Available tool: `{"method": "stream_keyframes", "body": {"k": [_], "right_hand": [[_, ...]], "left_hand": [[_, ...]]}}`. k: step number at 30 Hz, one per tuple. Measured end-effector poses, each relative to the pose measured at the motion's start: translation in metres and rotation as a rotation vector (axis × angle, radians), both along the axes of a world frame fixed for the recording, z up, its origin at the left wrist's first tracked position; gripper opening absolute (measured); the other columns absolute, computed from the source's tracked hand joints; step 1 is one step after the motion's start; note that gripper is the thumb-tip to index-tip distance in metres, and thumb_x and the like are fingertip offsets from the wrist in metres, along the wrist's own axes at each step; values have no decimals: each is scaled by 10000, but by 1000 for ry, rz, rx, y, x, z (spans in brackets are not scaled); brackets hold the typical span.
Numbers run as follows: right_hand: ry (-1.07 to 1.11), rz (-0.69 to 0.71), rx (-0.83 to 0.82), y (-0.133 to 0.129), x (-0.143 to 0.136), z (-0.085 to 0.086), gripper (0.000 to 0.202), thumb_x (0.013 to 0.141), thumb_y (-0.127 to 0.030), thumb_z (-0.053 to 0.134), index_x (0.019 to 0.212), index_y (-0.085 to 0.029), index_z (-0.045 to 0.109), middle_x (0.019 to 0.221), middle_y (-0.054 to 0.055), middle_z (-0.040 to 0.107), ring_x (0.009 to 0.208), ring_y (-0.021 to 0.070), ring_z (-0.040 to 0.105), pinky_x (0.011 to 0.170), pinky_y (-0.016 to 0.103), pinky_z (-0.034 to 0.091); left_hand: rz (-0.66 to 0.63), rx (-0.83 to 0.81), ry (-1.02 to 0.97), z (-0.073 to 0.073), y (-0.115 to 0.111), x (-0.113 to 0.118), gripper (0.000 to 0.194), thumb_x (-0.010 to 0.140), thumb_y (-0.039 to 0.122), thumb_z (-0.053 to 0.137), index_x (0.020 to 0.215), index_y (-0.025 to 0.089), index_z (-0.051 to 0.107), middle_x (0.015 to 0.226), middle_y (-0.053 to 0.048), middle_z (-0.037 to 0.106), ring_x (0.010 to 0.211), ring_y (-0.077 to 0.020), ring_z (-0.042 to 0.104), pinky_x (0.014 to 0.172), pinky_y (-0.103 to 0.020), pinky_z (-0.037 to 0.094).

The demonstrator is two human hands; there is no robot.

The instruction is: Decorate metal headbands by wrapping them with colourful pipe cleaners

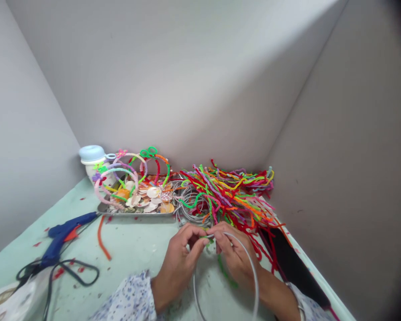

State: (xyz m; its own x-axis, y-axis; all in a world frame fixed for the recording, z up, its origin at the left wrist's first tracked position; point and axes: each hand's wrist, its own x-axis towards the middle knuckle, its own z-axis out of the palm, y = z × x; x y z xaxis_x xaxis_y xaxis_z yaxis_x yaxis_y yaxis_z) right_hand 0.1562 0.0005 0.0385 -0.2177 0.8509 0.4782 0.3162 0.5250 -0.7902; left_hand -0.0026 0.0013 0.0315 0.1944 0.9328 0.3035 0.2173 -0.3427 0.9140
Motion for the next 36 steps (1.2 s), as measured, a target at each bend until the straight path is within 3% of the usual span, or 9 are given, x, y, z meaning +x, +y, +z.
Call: {"method": "stream_keyframes", "body": {"k": [5,9,14,22,25,32,36], "right_hand": [[-20,-46,-127,2,0,2,288,934,-339,400,920,-185,643,663,7,563,641,134,542,587,237,404],[9,-65,-251,7,0,-3,352,936,-403,373,905,-180,644,521,-27,474,543,130,502,521,234,375],[65,-58,-367,11,0,-12,379,922,-448,373,854,-178,629,540,-24,479,441,104,410,441,231,318],[306,-46,-549,14,-9,-27,384,880,-509,422,712,-179,525,476,-64,394,378,73,323,375,208,243],[371,-56,-578,16,-12,-35,405,860,-538,433,691,-177,500,486,-58,432,361,64,319,359,203,227],[368,-86,-597,21,-10,-47,442,850,-562,436,704,-158,542,458,-59,444,345,61,343,359,198,242],[318,-42,-669,26,-8,-51,491,844,-584,421,665,-144,545,483,-33,527,311,49,364,347,196,240]], "left_hand": [[-29,-54,-17,4,4,-2,134,835,278,544,789,166,603,767,-15,563,727,-145,518,672,-242,396],[-150,-181,-104,2,8,-2,171,839,293,525,802,147,606,785,-34,578,709,-149,514,659,-249,405],[-252,-255,-200,-6,13,-2,191,843,313,521,833,141,604,708,-5,553,652,-125,481,629,-229,384],[-215,-318,-218,-20,19,-2,179,814,300,565,774,131,610,651,10,546,597,-105,457,572,-207,358],[-199,-315,-218,-25,21,-2,169,806,290,575,762,131,616,644,11,551,605,-106,469,578,-206,365],[-140,-351,-201,-39,27,-3,183,800,314,580,756,137,595,633,13,551,562,-104,467,548,-214,374],[-121,-319,-172,-43,28,-5,186,809,315,568,737,144,576,620,19,538,569,-105,463,562,-215,368]]}}
